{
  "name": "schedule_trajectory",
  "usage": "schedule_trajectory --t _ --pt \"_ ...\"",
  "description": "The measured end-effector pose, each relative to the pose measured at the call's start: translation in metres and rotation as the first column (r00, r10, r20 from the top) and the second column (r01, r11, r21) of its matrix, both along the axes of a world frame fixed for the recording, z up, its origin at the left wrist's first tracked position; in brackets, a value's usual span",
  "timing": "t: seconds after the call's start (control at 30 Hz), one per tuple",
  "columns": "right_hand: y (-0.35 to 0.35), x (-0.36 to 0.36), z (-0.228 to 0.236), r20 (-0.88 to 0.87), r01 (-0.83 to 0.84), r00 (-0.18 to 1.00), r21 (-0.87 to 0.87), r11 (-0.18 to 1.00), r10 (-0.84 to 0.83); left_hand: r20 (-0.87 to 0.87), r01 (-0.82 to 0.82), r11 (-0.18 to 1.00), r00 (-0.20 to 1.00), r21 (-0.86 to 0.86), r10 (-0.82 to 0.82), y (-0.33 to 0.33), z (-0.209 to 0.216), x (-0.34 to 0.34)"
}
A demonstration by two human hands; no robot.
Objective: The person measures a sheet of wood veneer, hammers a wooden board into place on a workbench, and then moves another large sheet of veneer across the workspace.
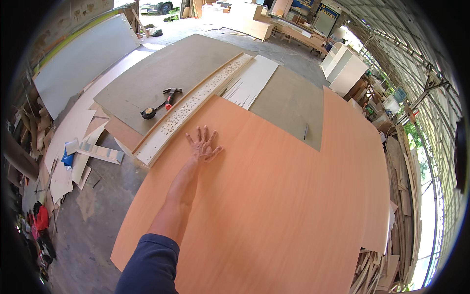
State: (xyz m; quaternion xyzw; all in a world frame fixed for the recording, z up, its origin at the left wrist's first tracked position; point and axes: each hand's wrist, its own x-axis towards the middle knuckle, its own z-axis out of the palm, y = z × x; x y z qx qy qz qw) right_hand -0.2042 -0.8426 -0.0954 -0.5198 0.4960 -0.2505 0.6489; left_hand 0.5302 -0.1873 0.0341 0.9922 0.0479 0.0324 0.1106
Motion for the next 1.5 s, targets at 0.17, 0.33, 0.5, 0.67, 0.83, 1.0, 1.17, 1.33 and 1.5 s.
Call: schedule_trajectory --t 0.17,0.33,0.5,0.67,0.83,1.0,1.17,1.33,1.5 --pt "0.000 0.001 -0.005 0.012 0.021 1.000 0.012 1.000 -0.022 -0.008 -0.024 1.000 1.000 -0.007 0.024 0.000 -0.003 0.006" --pt "0.003 -0.010 -0.008 0.027 0.055 0.998 0.025 0.998 -0.056 -0.059 -0.042 0.996 0.997 0.075 0.046 -0.003 -0.003 0.014" --pt "0.002 -0.026 -0.013 0.044 0.087 0.995 0.037 0.996 -0.089 -0.035 -0.050 0.994 0.998 0.100 0.054 -0.005 -0.007 0.023" --pt "-0.004 -0.046 -0.017 0.068 0.119 0.990 0.054 0.991 -0.123 -0.030 -0.056 0.995 0.998 0.088 0.059 -0.006 -0.005 0.031" --pt "-0.018 -0.077 -0.019 0.097 0.148 0.983 0.074 0.986 -0.155 -0.018 -0.038 0.999 0.999 0.035 0.038 -0.010 0.003 0.040" --pt "-0.022 -0.069 -0.015 0.041 0.183 0.981 0.126 0.975 -0.189 -0.023 -0.030 0.999 0.999 0.034 0.031 -0.012 0.007 0.058" --pt "-0.021 -0.042 -0.015 0.159 0.105 0.979 0.137 0.985 -0.127 -0.023 -0.024 1.000 0.999 0.013 0.024 -0.013 0.003 0.085" --pt "-0.002 0.015 -0.001 0.055 0.093 0.994 0.099 0.991 -0.098 -0.007 -0.023 1.000 1.000 0.015 0.023 -0.018 0.000 0.120" --pt "0.013 0.081 0.019 -0.027 0.080 0.997 0.080 0.994 -0.078 -0.020 -0.023 1.000 1.000 0.007 0.023 -0.026 0.004 0.154"
